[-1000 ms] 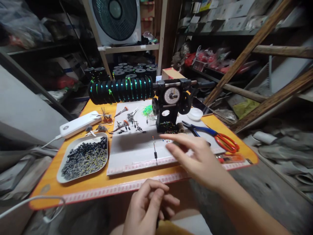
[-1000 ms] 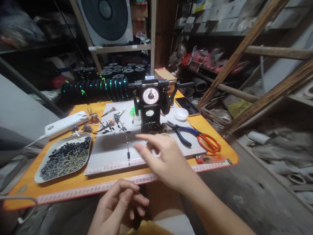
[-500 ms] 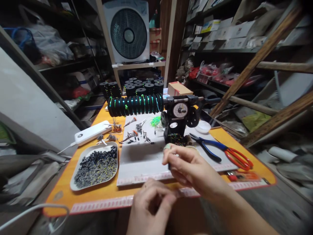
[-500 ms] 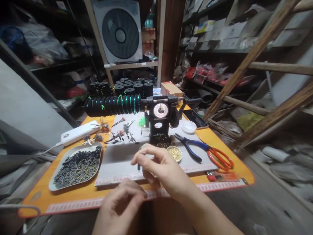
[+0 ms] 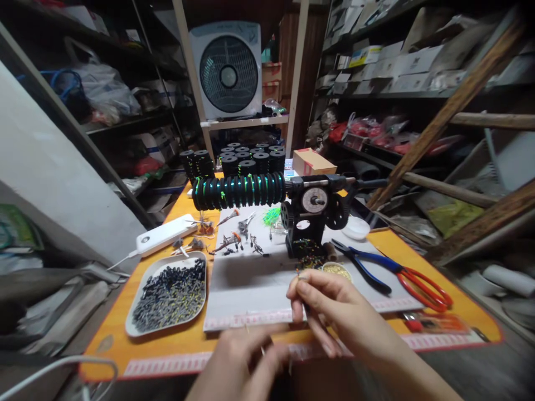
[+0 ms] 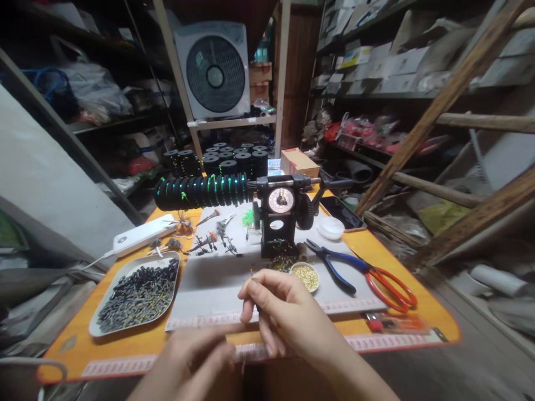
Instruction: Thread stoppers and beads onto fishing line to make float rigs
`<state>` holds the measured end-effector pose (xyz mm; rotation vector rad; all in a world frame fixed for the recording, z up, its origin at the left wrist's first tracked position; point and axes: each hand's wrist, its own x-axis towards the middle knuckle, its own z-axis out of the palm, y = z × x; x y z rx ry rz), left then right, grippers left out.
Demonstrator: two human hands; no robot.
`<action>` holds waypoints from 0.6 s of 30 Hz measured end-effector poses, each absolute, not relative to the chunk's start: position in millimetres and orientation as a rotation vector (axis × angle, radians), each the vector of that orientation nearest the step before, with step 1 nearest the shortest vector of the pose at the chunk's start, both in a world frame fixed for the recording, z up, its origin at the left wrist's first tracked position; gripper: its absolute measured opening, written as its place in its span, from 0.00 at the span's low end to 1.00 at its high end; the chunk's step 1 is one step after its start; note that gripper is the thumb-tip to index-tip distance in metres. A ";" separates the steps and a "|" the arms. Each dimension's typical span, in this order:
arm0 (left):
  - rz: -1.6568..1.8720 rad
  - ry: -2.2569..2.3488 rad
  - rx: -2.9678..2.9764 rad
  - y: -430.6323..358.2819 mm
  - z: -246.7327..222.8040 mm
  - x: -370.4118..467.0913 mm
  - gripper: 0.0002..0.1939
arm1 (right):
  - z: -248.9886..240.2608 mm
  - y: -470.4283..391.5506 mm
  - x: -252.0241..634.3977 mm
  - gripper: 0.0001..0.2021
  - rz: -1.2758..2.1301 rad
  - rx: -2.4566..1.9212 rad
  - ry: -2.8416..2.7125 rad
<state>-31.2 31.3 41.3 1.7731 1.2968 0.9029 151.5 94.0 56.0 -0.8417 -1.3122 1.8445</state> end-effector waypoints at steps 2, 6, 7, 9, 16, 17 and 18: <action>1.127 1.475 1.719 64.6 64.4 -33.4 0.16 | 56.5 94.9 152.2 0.17 1.752 -0.890 -1.397; 1.326 1.432 1.678 129.5 81.5 -27.2 0.20 | 57.3 94.4 150.0 0.18 1.568 -0.981 -1.572; 1.349 1.430 1.680 139.6 81.2 -25.3 0.17 | 57.7 93.9 149.9 0.19 1.520 -1.004 -1.620; 1.387 1.418 1.695 148.1 78.6 -23.0 0.08 | 58.4 93.0 150.9 0.19 1.413 -1.050 -1.720; 1.669 1.199 1.513 96.9 73.4 -20.2 0.10 | 49.8 96.0 154.6 0.18 0.922 -1.234 -1.953; 1.676 1.139 1.448 87.7 72.7 -18.7 0.11 | 47.2 96.2 155.1 0.18 0.869 -1.249 -1.969; 1.662 1.079 1.357 78.9 71.5 -17.3 0.11 | 45.0 95.7 155.9 0.19 0.818 -1.256 -1.982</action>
